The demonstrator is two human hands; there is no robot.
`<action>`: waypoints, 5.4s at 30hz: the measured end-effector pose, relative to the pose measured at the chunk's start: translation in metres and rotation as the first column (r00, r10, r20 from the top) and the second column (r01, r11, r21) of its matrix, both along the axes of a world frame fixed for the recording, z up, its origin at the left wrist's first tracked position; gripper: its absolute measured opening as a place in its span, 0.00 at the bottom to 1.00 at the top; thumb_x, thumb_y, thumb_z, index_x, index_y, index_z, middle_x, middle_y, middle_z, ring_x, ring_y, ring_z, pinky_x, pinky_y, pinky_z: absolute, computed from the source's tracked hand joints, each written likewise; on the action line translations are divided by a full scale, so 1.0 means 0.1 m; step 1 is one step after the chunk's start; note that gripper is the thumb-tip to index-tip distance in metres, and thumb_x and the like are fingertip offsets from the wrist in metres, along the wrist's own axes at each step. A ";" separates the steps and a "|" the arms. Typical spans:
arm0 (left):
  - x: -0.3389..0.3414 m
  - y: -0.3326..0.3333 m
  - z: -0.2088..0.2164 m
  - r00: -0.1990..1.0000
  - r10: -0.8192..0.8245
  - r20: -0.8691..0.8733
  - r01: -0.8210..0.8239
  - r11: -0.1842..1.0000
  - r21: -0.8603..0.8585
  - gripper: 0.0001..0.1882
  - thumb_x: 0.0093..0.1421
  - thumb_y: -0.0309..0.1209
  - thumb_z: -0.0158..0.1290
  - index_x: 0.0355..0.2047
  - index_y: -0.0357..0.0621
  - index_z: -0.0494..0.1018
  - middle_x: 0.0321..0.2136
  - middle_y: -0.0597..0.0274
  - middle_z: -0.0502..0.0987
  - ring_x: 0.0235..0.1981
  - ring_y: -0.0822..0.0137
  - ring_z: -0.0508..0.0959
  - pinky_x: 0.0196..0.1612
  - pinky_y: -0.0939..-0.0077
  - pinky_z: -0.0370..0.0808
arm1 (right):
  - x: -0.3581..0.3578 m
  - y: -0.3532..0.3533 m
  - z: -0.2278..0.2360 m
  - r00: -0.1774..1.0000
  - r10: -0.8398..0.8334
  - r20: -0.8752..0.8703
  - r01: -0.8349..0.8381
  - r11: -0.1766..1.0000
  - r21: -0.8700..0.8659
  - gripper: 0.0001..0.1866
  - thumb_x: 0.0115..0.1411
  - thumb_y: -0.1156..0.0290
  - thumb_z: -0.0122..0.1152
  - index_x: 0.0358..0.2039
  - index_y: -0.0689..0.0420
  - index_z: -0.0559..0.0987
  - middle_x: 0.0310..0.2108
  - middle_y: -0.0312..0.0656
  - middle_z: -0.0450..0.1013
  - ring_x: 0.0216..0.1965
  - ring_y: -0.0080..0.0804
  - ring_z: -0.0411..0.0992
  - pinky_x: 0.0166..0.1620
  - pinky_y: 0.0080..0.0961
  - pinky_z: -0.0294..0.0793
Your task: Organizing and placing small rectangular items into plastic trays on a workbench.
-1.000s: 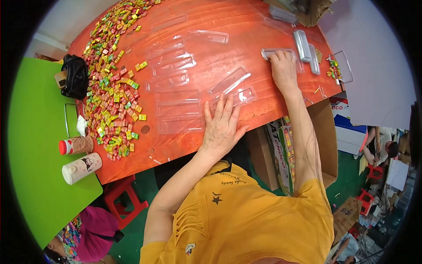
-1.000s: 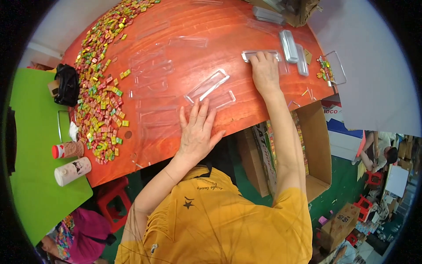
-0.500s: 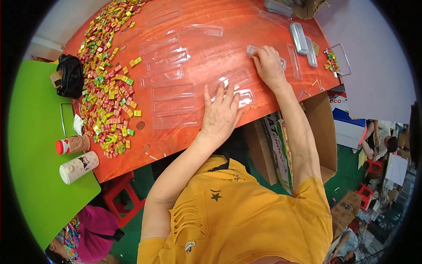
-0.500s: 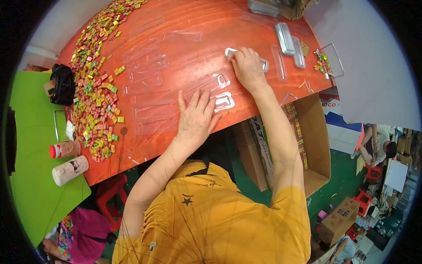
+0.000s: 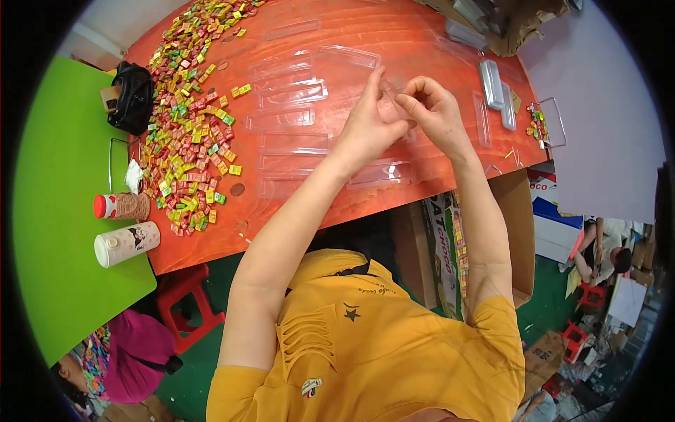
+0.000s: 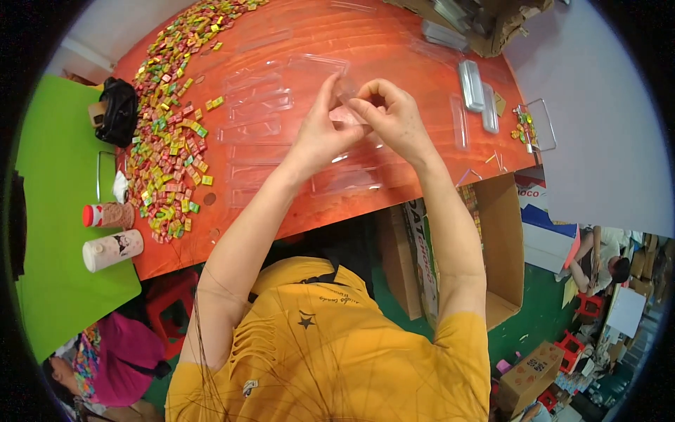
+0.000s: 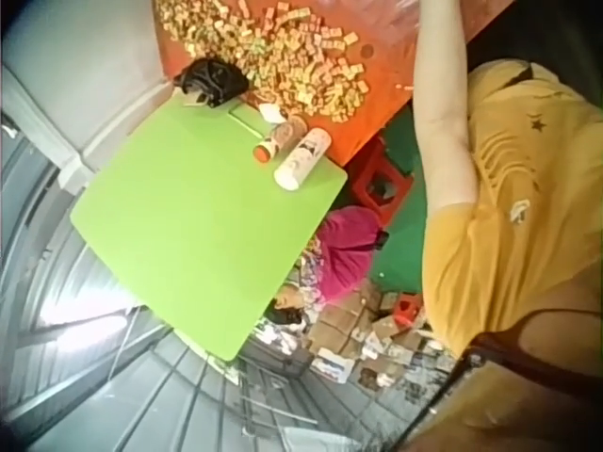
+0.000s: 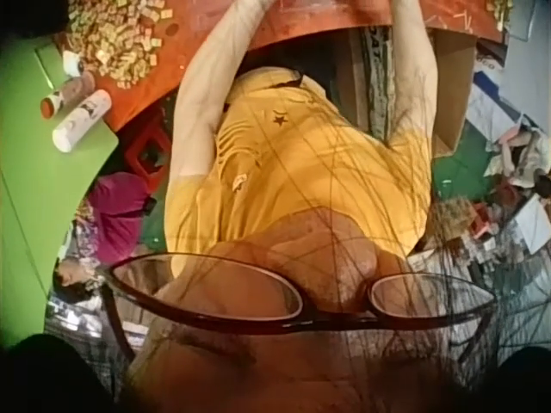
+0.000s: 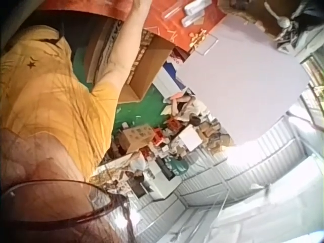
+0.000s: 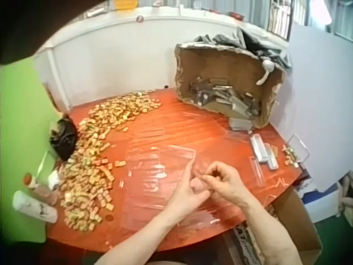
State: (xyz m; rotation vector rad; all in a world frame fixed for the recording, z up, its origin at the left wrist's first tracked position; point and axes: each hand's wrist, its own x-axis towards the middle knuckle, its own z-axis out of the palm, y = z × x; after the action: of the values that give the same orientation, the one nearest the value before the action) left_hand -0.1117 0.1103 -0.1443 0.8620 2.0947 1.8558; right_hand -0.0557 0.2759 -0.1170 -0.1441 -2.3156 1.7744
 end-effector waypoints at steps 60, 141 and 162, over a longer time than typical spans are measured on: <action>-0.40 -0.82 0.04 0.753 0.048 0.656 -0.312 0.904 0.293 0.36 0.60 0.30 0.72 0.61 0.34 0.63 0.41 0.55 0.84 0.37 0.69 0.85 0.31 0.78 0.79 | -0.75 0.18 -0.60 0.986 0.049 -0.161 0.082 0.700 0.710 0.11 0.59 0.72 0.73 0.30 0.61 0.78 0.32 0.46 0.76 0.36 0.46 0.75 0.37 0.39 0.74; -2.73 -1.09 -0.30 0.809 -0.179 -0.560 -0.338 0.638 -0.692 0.08 0.58 0.24 0.58 0.36 0.41 0.86 0.37 0.52 0.82 0.47 0.49 0.81 0.51 0.52 0.79 | -2.52 0.12 -0.58 0.987 -0.075 0.141 -0.072 0.581 0.811 0.15 0.69 0.60 0.61 0.51 0.49 0.86 0.53 0.46 0.76 0.59 0.47 0.72 0.61 0.45 0.70; -1.37 -0.33 -0.44 0.651 -0.242 -0.719 -0.336 0.758 -0.560 0.13 0.63 0.38 0.62 0.43 0.43 0.83 0.49 0.54 0.80 0.55 0.53 0.76 0.58 0.46 0.67 | -1.08 0.04 -0.76 0.996 -0.077 0.036 0.010 0.534 0.845 0.16 0.71 0.59 0.62 0.56 0.46 0.85 0.62 0.43 0.72 0.65 0.46 0.67 0.64 0.51 0.65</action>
State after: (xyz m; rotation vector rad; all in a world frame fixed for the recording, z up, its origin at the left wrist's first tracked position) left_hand -0.2486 0.0777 -0.1887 1.5420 2.9652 0.5573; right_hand -0.1641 0.2803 -0.1925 -0.0887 -2.8933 0.4240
